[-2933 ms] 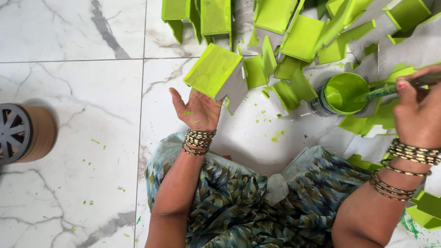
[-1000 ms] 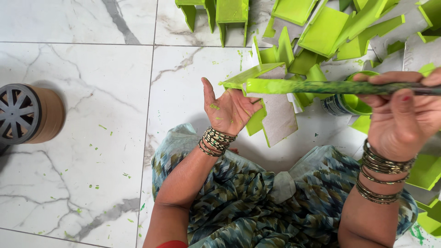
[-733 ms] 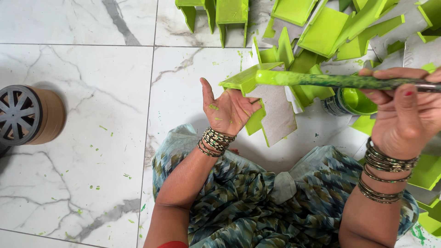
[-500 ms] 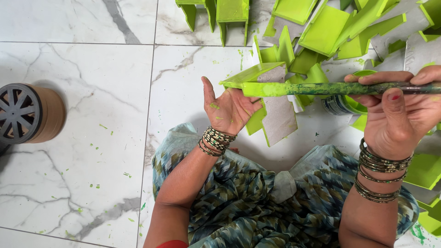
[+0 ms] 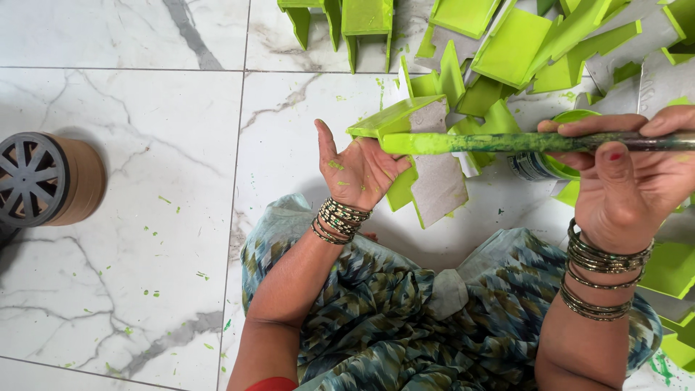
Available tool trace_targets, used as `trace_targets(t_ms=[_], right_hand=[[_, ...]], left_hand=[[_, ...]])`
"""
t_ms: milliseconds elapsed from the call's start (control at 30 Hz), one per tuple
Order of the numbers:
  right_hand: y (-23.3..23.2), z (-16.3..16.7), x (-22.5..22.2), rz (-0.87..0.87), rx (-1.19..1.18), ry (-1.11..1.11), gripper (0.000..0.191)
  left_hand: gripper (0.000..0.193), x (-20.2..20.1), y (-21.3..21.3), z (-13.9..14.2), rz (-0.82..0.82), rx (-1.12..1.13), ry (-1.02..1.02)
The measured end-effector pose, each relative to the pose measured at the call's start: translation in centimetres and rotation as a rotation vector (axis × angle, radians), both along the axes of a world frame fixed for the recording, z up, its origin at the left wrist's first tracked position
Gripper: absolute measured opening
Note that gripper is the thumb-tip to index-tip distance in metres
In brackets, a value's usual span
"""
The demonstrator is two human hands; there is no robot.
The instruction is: The person sits on the floor and paints white foam letters and shapes green using a brush and a tub of green paint. They hold each foam piece in one hand, apply paint over its surfaces, dip the brush back into the paint tub, and set finished pieces with a pile of already painted green foam letters.
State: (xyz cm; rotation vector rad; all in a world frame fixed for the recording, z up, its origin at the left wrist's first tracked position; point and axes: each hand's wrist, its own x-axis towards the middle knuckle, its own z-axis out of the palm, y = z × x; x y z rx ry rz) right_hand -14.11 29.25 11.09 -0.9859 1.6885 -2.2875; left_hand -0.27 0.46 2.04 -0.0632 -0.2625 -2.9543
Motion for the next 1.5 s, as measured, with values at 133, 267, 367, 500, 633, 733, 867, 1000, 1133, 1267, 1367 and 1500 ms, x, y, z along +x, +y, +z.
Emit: trace_targets(t_ms=[133,267,367,500,633,733,867,1000,1133,1267,1367,1500], right_hand=[[0.5,0.2,-0.5,-0.056,0.043,-0.032,0.024],[1.0,0.6,-0.4,-0.094,0.029,-0.08,0.026],[0.4,1.1,0.0,-0.039,-0.001,-0.069,0.028],[-0.2,1.3,0.1,-0.069,0.067,0.046,0.033],[1.2,1.0,-0.8,-0.11,0.089,-0.038,0.026],[2.1,0.6,-1.1,-0.124,0.077,-0.075,0.028],[1.0,0.7,-0.1,-0.113,0.002,-0.069,0.03],[-0.8,1.4,0.3,-0.094,0.019,0.053,0.037],[-0.4,1.1,-1.0,-0.152,0.017,0.023,0.034],[1.5,0.2,-1.3,-0.197,0.001,-0.089,0.037],[2.0,-0.1,-0.8,-0.178,-0.001,-0.09,0.036],[1.6,-0.1,-0.7,-0.12,0.043,0.061,0.033]], left_hand=[[0.126,0.0,-0.1,0.6,-0.016,0.022,-0.076],[0.126,0.0,-0.2,1.1,-0.036,0.041,-0.013],[0.123,0.0,-0.1,1.3,-0.019,0.062,0.004],[0.121,0.2,-0.3,1.2,-0.003,0.068,-0.04],[0.125,0.3,-0.6,0.7,0.006,0.004,-0.035],[0.12,0.3,-0.6,0.4,0.005,0.035,0.021],[0.125,0.4,-0.2,0.9,-0.033,0.041,-0.003],[0.125,0.4,-0.1,1.8,-0.026,-0.009,-0.062],[0.13,0.5,-0.2,2.1,-0.051,0.037,-0.024],[0.13,0.5,-0.2,2.0,-0.05,0.056,-0.012],[0.127,0.4,0.0,2.2,-0.03,0.021,-0.057],[0.126,0.5,0.0,2.4,-0.024,0.013,-0.057]])
